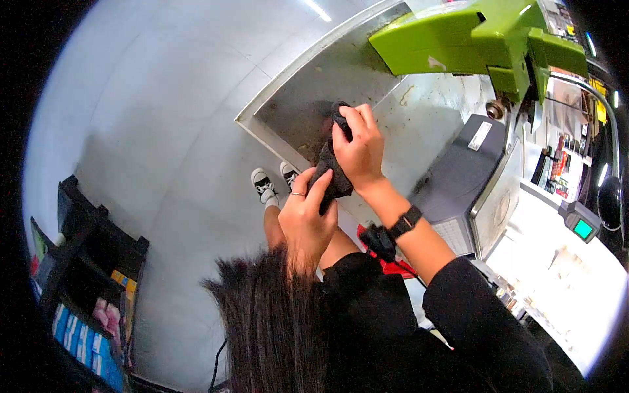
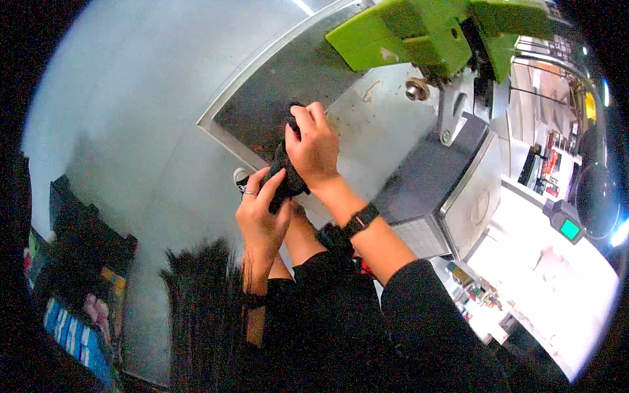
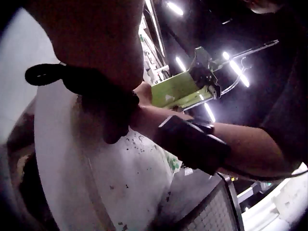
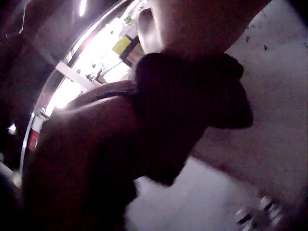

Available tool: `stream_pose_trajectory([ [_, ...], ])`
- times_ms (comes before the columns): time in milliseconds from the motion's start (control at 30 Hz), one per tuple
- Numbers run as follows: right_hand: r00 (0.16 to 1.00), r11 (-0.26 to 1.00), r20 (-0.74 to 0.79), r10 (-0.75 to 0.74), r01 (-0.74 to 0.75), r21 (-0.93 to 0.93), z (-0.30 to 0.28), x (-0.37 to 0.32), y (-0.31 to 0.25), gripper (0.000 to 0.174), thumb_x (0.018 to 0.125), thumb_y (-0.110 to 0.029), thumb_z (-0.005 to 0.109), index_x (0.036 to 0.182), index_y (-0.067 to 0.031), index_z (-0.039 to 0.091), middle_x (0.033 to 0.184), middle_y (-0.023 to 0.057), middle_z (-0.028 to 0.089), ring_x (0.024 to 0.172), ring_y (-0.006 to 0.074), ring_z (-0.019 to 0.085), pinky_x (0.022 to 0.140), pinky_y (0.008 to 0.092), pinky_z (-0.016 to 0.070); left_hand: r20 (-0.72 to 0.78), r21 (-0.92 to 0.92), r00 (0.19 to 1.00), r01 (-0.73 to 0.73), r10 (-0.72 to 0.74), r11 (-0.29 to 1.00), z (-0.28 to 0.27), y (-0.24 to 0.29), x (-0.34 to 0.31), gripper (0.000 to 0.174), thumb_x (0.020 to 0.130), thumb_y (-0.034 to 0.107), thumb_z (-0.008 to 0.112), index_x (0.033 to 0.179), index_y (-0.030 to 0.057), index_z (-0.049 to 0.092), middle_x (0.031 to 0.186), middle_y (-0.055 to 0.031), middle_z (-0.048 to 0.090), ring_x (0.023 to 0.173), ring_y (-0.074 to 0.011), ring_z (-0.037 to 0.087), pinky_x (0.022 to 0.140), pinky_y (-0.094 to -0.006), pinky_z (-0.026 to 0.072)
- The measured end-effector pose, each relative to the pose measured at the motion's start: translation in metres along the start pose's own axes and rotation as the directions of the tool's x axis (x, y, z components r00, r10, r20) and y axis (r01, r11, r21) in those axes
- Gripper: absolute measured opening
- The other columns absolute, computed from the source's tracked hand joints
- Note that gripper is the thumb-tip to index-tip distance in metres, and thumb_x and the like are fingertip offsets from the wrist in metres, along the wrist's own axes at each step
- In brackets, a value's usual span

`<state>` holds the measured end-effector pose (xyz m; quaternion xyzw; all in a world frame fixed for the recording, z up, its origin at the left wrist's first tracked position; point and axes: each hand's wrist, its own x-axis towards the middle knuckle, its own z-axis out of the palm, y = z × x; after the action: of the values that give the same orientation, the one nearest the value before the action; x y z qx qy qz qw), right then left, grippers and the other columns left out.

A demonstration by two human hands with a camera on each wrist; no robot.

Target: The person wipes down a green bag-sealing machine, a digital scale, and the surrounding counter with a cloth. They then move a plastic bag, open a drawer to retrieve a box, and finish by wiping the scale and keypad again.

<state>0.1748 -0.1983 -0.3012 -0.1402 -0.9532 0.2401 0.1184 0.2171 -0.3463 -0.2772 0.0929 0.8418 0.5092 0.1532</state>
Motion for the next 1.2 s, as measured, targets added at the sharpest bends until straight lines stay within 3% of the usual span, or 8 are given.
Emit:
stream_pose_trajectory([
  [67,0.990,0.989,-0.012,-0.143,0.142,-0.049,-0.001,0.021,0.012,0.020,0.075,-0.006,0.063,0.094,-0.0032,0.057,0.090,0.0148,0.053,0.084,0.0349,0.058,0.072,0.0435,0.0476,-0.014,0.104,0.993,-0.118,0.121,0.988,0.008,0.005,0.014,0.052,0.065,0.003,0.068,0.116,0.0138,0.060,0.119,-0.0124,0.057,0.094,-0.0329,0.062,0.077,-0.0388,0.0522],
  [267,0.983,0.959,-0.138,-0.125,0.084,-0.270,0.011,0.086,0.010,0.013,0.078,-0.011,0.060,0.087,-0.0023,0.061,0.091,0.0173,0.058,0.083,0.0374,0.060,0.071,0.0442,0.0506,-0.107,0.116,0.982,-0.142,0.155,0.983,0.008,0.012,0.070,0.041,0.072,0.009,0.065,0.113,0.0116,0.061,0.117,-0.0135,0.058,0.095,-0.0341,0.061,0.078,-0.0400,0.0515],
  [433,0.990,0.990,0.037,-0.138,0.138,-0.010,0.026,0.010,-0.047,0.024,0.067,-0.004,0.068,0.086,-0.0081,0.056,0.087,0.0099,0.052,0.082,0.0300,0.058,0.068,0.0395,0.0485,-0.209,-0.057,0.969,0.119,-0.128,0.991,-0.020,-0.019,-0.014,0.045,0.066,-0.002,0.060,0.109,0.0083,0.067,0.114,-0.0165,0.061,0.104,-0.0317,0.060,0.091,-0.0365,0.0465],
  [567,0.959,0.965,0.112,-0.262,0.262,0.012,0.015,0.027,-0.023,0.021,0.069,-0.006,0.066,0.088,-0.0080,0.058,0.086,0.0111,0.053,0.078,0.0315,0.059,0.068,0.0391,0.0501,-0.125,-0.081,0.985,0.113,-0.123,0.990,-0.017,-0.001,0.003,0.044,0.067,0.000,0.062,0.109,0.0116,0.067,0.114,-0.0137,0.061,0.105,-0.0299,0.060,0.089,-0.0360,0.0475],
  [600,0.955,0.956,0.082,-0.284,0.289,-0.050,0.015,0.044,-0.007,0.020,0.071,-0.007,0.065,0.090,-0.0077,0.061,0.086,0.0121,0.055,0.078,0.0321,0.060,0.068,0.0392,0.0505,-0.134,-0.028,0.991,-0.016,0.012,0.999,-0.007,-0.004,0.018,0.049,0.068,0.001,0.064,0.114,0.0148,0.064,0.119,-0.0123,0.059,0.105,-0.0304,0.060,0.087,-0.0367,0.0487],
  [800,0.985,0.958,-0.129,-0.112,0.073,-0.278,0.009,0.075,0.017,0.019,0.075,-0.010,0.064,0.094,-0.0058,0.062,0.092,0.0141,0.057,0.082,0.0343,0.060,0.070,0.0426,0.0502,0.001,0.051,0.989,-0.145,0.145,0.988,0.000,0.002,0.064,0.045,0.071,0.007,0.065,0.114,0.0164,0.062,0.119,-0.0106,0.057,0.098,-0.0320,0.061,0.080,-0.0372,0.0508],
  [1067,0.996,0.997,0.085,0.013,-0.019,0.069,0.015,-0.039,-0.062,0.026,0.067,0.000,0.067,0.090,-0.0078,0.057,0.087,0.0110,0.051,0.079,0.0323,0.058,0.066,0.0417,0.0481,-0.032,-0.045,0.999,0.011,-0.013,0.999,-0.048,-0.034,-0.036,0.047,0.065,0.000,0.066,0.111,0.0107,0.063,0.114,-0.0134,0.059,0.097,-0.0313,0.061,0.082,-0.0367,0.0502],
  [1200,0.997,1.000,-0.078,-0.008,0.006,-0.028,0.007,-0.007,-0.017,0.020,0.076,-0.007,0.062,0.095,-0.0043,0.058,0.092,0.0142,0.054,0.084,0.0353,0.056,0.072,0.0434,0.0466,0.018,-0.042,0.994,-0.110,0.111,0.993,-0.035,-0.011,-0.006,0.045,0.069,0.000,0.063,0.113,0.0107,0.062,0.115,-0.0126,0.059,0.096,-0.0302,0.061,0.080,-0.0363,0.0506],
])
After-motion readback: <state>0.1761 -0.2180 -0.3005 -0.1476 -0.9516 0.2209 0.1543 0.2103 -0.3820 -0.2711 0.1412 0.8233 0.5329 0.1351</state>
